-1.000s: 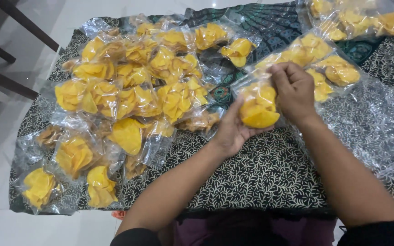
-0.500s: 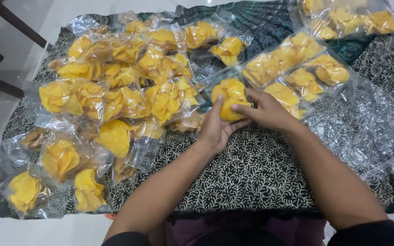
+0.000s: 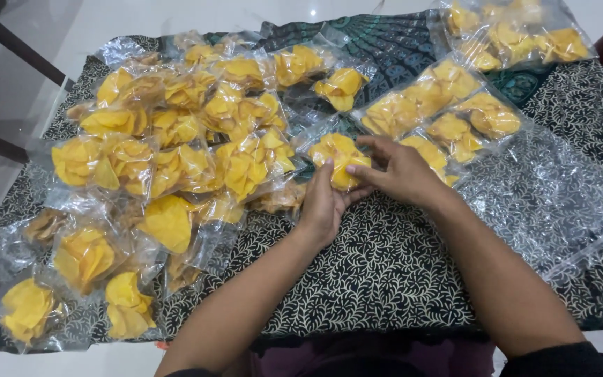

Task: Packaging individual yellow food slices into small resealable plastic bags and then organizing them on a table.

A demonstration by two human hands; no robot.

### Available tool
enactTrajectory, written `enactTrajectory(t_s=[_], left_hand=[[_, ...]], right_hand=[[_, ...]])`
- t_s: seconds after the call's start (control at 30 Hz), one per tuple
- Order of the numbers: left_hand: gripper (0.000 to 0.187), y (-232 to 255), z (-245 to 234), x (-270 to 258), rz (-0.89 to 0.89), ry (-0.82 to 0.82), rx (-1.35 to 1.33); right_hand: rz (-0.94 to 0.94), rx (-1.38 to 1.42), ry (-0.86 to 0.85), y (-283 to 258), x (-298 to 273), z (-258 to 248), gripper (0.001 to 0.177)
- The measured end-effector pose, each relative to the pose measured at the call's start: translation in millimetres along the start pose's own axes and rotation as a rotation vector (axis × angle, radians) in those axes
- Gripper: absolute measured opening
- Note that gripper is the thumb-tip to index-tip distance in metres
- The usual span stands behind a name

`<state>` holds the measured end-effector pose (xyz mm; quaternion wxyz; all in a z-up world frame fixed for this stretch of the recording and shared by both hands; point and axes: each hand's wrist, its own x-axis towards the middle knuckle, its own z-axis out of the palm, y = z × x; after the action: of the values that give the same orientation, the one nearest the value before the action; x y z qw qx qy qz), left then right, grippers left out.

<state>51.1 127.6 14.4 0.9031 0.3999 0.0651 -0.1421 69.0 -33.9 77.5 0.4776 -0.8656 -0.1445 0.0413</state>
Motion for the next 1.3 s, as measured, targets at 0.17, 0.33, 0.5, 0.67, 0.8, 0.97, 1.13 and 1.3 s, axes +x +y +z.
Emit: enactTrajectory(t_s=[0.17, 0.33, 0.5, 0.67, 0.8, 0.97, 1.13, 1.3], left_hand=[[0.048, 10.8, 0.7, 0.7, 0.099, -0.013, 0.064], [0.066, 33.9, 15.4, -13.3, 0.191, 0.009, 0.274], [0.110, 59.4, 55.1, -47.0, 0.128, 0.145, 0.537], [0.108, 44.8, 61.8, -66.9, 0.244, 0.209, 1.115], [0.101, 8.3, 46.0, -65.0, 0.712, -0.089, 1.303], [0.055, -24.5, 43.6, -59.4, 0.947, -0.433, 1.590], [0.037, -56.9, 42.7, -42.7, 1.160, -0.689, 1.793], [0.033, -56.6, 66.9, -24.3, 1.427, -0.674, 1.981]], right_hand=[[-0.053, 0.062, 0.110, -12.5, -6.8, -19.1, 0.054], [0.017, -0.103, 0.186, -7.5, -5.4, -59.6, 0.031], [0.483, -0.280, 0.145, -74.1, -22.8, -98.9, 0.042], [0.515, -0.425, 0.270, -20.8, -28.5, -145.0, 0.034], [0.650, -0.524, 0.340, 25.3, -36.0, -172.4, 0.050], [0.647, -0.530, 0.313, 76.5, -43.5, -195.6, 0.049], [0.721, -0.429, 0.323, 62.7, -47.6, -188.2, 0.048], [0.745, -0.341, 0.344, 64.1, -46.1, -187.7, 0.039]])
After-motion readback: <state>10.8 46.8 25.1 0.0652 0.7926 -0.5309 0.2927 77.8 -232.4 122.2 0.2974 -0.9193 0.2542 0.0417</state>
